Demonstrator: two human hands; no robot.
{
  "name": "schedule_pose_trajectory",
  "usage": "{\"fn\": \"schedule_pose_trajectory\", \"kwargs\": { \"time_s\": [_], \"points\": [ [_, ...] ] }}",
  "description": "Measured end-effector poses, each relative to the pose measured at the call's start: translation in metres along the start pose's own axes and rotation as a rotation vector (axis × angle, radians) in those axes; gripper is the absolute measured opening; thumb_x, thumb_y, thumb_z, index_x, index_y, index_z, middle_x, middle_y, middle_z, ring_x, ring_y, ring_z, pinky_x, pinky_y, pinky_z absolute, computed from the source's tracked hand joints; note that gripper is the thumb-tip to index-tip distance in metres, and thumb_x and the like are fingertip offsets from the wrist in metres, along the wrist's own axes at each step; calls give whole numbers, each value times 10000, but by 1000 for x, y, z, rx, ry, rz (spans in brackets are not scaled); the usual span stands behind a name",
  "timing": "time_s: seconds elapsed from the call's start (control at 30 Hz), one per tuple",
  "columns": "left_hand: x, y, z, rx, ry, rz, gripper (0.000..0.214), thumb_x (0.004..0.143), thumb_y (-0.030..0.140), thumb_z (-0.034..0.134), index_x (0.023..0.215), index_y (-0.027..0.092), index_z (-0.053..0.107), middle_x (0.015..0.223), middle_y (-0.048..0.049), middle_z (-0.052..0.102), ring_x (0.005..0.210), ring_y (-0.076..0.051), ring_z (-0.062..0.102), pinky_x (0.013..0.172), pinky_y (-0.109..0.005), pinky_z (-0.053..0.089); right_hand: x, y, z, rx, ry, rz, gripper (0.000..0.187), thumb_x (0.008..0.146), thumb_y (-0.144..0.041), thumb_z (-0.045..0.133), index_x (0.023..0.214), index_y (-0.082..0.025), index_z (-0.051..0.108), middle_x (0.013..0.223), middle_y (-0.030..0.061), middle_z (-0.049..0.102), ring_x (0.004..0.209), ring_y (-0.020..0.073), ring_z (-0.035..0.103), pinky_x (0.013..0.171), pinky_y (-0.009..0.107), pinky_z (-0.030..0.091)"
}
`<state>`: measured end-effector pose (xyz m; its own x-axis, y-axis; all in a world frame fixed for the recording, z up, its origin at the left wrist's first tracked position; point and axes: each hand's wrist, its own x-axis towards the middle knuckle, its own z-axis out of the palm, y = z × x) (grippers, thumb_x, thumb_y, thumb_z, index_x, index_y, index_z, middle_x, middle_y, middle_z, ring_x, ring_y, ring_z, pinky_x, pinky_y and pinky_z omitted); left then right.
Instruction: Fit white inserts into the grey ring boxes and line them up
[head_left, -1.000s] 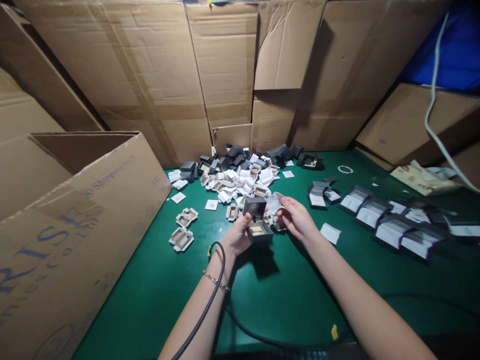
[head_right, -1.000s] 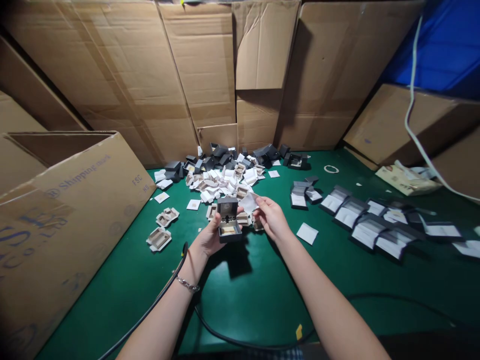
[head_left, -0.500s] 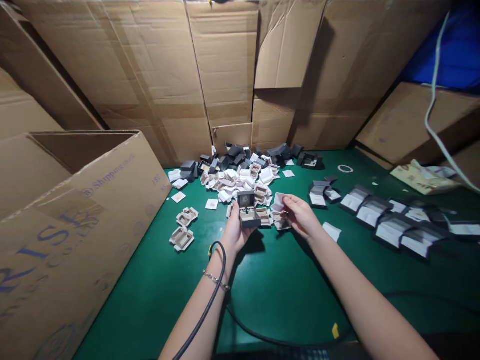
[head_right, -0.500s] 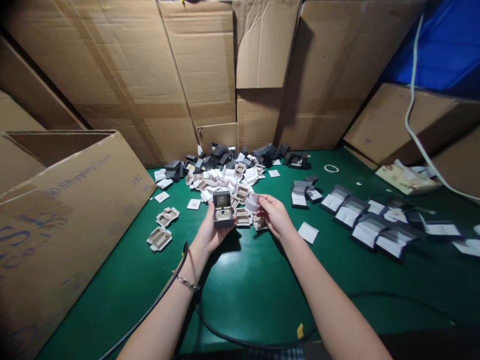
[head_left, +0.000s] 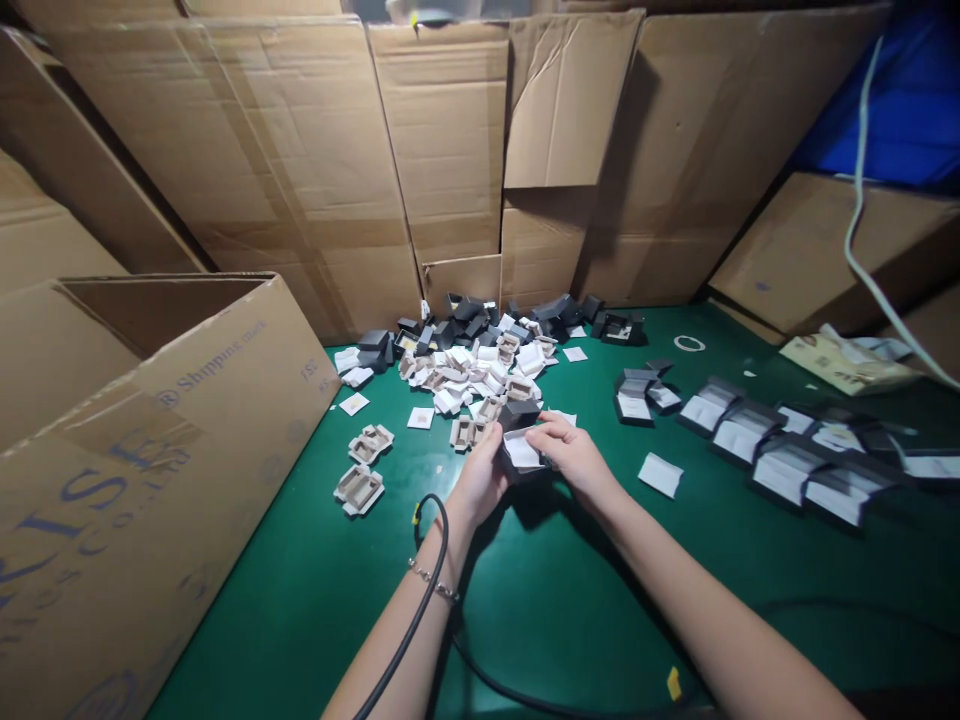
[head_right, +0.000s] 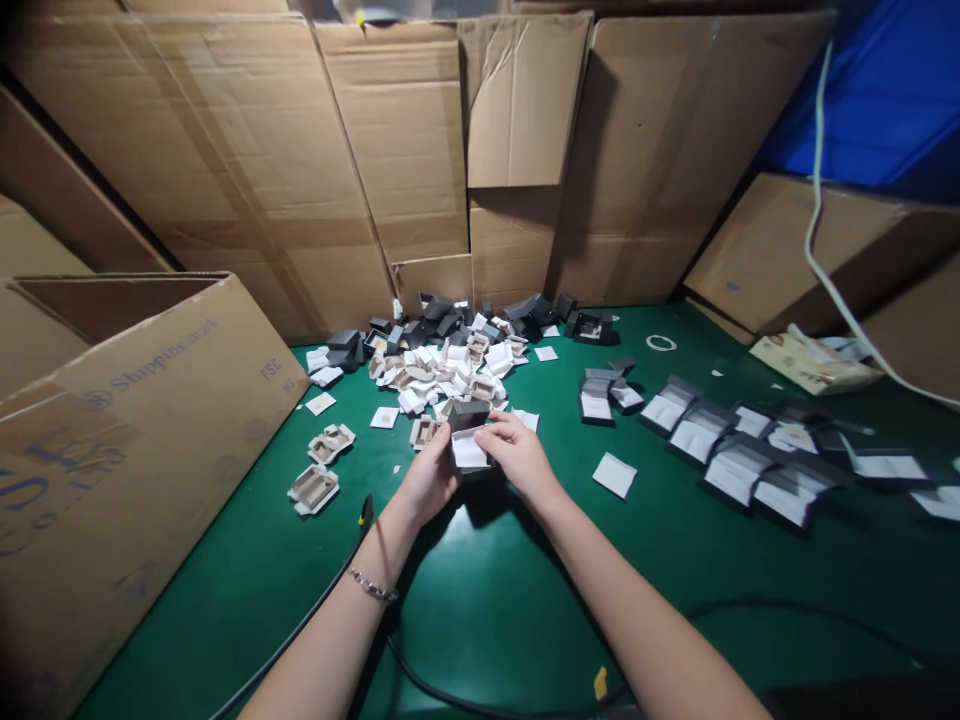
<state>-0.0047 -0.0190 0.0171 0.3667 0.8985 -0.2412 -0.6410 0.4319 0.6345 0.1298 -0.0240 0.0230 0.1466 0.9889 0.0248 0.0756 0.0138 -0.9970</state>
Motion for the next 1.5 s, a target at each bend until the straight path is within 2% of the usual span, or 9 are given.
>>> {"fn": "schedule_pose_trajectory", "kwargs": {
  "time_s": [0.17, 0.37, 0.6, 0.77, 0.97, 1.13, 1.4, 1.5],
  "points": [
    [-3, -1, 1, -3, -62, 74, 489, 828, 336, 617, 1279, 238, 455, 1140, -58, 654, 1032, -203, 631, 908, -360, 507, -2, 1, 1, -79, 108, -87, 237, 610, -439, 699, 582, -203, 706, 1041, 111, 665, 1051, 277, 584, 947, 416, 415],
    [-5, -1, 1, 73, -118, 59, 505, 784, 415, 640, 1223, 216, 489, 1159, -78, 636, 1032, -224, 624, 879, -365, 507, -4, -1, 2, -131, 147, -138, 204, 644, -396, 671, 593, -201, 706, 969, 108, 676, 974, 254, 608, 850, 385, 472],
    [-6, -4, 0, 221, -92, 49, 638, 628, 140, 744, 1201, 233, 481, 1127, -59, 645, 967, -181, 638, 763, -271, 511, -9, 0, 7, -192, 206, -231, 175, 666, -351, 634, 592, -200, 681, 960, 95, 676, 872, 222, 625, 725, 339, 502],
    [-6, -2, -1, 192, -82, 46, 556, 655, 146, 709, 1169, 221, 511, 1108, -47, 645, 901, -151, 637, 746, -251, 507, -10, -4, 2, -214, 188, -284, 193, 726, -376, 629, 698, -199, 702, 956, 95, 683, 882, 221, 629, 723, 337, 498],
    [-6, 0, -4, 207, -77, 41, 535, 673, 139, 674, 1178, 225, 522, 1100, -34, 645, 885, -136, 618, 722, -233, 499, -8, -6, 0, -259, 92, -298, 183, 718, -365, 622, 670, -202, 688, 917, 88, 700, 871, 228, 634, 741, 352, 489],
    [-5, -3, -4, 219, -93, 36, 561, 656, 115, 679, 1178, 218, 501, 1057, -34, 641, 843, -116, 609, 727, -227, 470, -9, -4, 2, -271, 135, -269, 181, 714, -360, 623, 668, -207, 708, 927, 83, 695, 910, 231, 625, 821, 374, 471],
    [-3, -8, -1, 313, -49, 123, 558, 596, 58, 636, 1121, 206, 516, 999, -21, 634, 794, -103, 572, 668, -207, 419, -10, -3, 5, -301, 135, -246, 163, 691, -319, 601, 583, -214, 662, 889, 70, 694, 866, 220, 615, 812, 361, 463],
    [-1, -13, -2, 383, -14, 173, 566, 580, 45, 618, 1118, 196, 527, 1011, -31, 628, 824, -122, 571, 690, -218, 425, -10, 0, 5, -338, 141, -236, 155, 678, -275, 586, 543, -209, 625, 872, 65, 686, 830, 208, 608, 798, 345, 454]
  ]
}}
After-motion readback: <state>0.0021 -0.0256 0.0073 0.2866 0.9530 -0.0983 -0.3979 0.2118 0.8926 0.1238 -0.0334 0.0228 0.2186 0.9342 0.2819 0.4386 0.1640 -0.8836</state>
